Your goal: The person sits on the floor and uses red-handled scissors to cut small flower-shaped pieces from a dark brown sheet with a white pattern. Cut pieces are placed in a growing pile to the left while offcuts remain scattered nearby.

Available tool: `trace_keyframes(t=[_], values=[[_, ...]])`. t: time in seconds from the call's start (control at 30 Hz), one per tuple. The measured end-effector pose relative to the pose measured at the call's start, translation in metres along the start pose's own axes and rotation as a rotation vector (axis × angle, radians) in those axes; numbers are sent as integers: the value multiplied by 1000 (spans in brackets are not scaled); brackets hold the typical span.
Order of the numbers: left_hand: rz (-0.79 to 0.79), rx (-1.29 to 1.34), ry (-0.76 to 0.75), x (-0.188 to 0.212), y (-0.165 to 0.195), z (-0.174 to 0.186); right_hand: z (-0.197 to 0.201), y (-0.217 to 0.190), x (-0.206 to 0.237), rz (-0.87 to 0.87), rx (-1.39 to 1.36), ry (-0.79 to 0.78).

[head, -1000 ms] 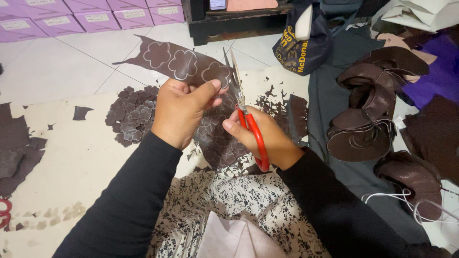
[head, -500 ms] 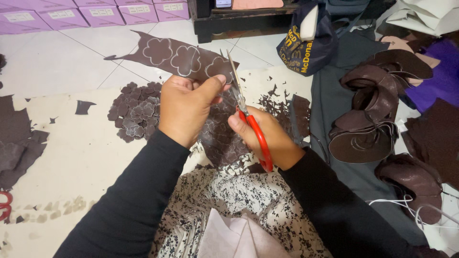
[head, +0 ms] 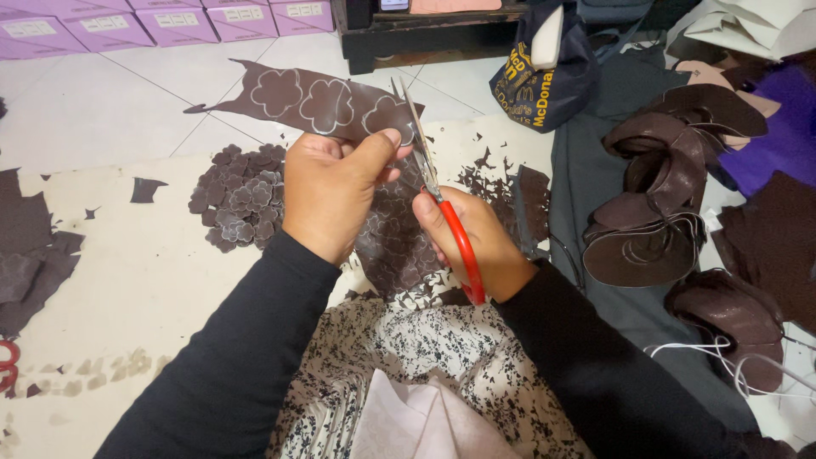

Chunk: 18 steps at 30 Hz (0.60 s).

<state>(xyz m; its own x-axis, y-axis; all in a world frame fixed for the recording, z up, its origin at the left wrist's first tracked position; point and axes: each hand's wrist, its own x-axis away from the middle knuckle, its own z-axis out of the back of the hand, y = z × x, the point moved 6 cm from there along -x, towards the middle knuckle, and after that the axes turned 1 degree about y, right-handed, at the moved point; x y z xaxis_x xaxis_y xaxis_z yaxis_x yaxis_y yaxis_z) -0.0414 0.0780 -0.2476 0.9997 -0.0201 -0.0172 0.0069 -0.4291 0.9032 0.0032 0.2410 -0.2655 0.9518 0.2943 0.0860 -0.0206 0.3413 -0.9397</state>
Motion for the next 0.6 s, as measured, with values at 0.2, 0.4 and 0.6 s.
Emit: trace_keyframes(t=[0.2, 0.4, 0.6], values=[[0, -10, 5, 4, 5, 0, 2, 0, 3, 20, -17, 1], [-18, 19, -16, 3, 7, 1, 3, 4, 2, 12, -50, -16], [-46, 22, 54, 3, 8, 7, 0, 5, 2, 16, -75, -71]])
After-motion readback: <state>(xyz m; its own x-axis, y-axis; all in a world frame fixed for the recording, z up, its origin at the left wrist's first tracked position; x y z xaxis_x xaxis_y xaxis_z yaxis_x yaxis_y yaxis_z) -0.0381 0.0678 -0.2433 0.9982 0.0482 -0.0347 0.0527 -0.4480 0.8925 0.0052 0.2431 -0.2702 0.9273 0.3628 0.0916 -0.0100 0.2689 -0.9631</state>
